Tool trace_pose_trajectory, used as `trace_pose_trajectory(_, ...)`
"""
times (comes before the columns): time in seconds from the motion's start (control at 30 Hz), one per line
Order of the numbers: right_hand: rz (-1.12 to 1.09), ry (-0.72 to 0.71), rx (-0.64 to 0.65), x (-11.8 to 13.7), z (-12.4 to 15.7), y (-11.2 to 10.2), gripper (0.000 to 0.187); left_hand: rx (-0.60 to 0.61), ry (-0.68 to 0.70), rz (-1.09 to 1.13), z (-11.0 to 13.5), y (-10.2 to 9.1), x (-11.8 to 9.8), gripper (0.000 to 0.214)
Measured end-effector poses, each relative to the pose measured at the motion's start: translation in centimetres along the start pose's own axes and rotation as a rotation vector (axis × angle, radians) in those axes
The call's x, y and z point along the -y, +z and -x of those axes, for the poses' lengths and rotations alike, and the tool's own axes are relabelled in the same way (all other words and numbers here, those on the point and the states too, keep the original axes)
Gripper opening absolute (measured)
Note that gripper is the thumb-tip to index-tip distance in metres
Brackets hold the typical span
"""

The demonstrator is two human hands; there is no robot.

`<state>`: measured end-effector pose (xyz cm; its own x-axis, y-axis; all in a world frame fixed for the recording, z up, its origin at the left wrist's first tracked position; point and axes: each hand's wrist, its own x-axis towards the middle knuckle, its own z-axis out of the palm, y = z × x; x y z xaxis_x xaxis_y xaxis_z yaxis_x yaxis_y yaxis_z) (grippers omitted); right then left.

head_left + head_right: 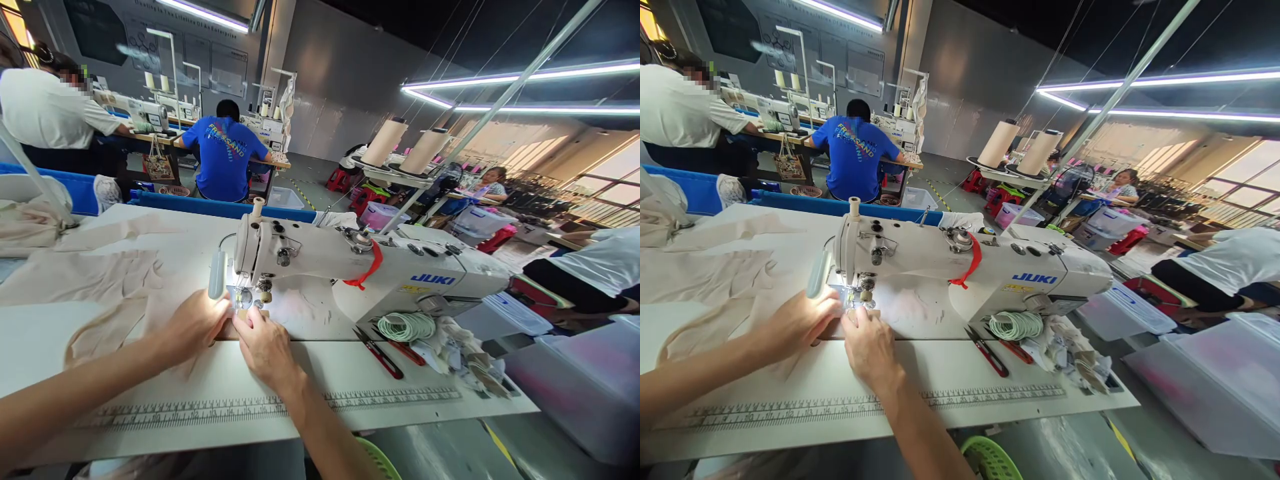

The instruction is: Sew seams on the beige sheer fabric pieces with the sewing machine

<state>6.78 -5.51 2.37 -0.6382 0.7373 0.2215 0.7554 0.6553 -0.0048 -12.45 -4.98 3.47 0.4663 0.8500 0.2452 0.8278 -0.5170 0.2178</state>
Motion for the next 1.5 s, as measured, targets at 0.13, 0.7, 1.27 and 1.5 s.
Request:
trace_pose_trajectory(0.13, -0.007, 0.011, 0.022, 0.1, -0.1, -0.2, 0.028, -0.116, 0.195, -0.009, 1.6, 1.7, -0.4, 0.025)
trace_pose_trajectory(0.7, -0.058, 0.208, -0.084, -1.8, -0.3, 0.2, 0.024, -0.226, 0.305, -0.176, 0.1, 4.0, 1.2, 0.032)
trace_pose_trajectory(1.27, -0.05, 0.212, -0.058, -1.7, -0.1, 0.0, 0.025, -0.226, 0.295, -0.179, -0.4, 4.4, 1.4, 0.033)
trace_pose_trajectory(1.5, -0.062, 0.22, -0.071, -1.7, 0.1, 0.4, 0.025, -0.227, 0.308, -0.226, -0.4, 4.5, 1.4, 0.03)
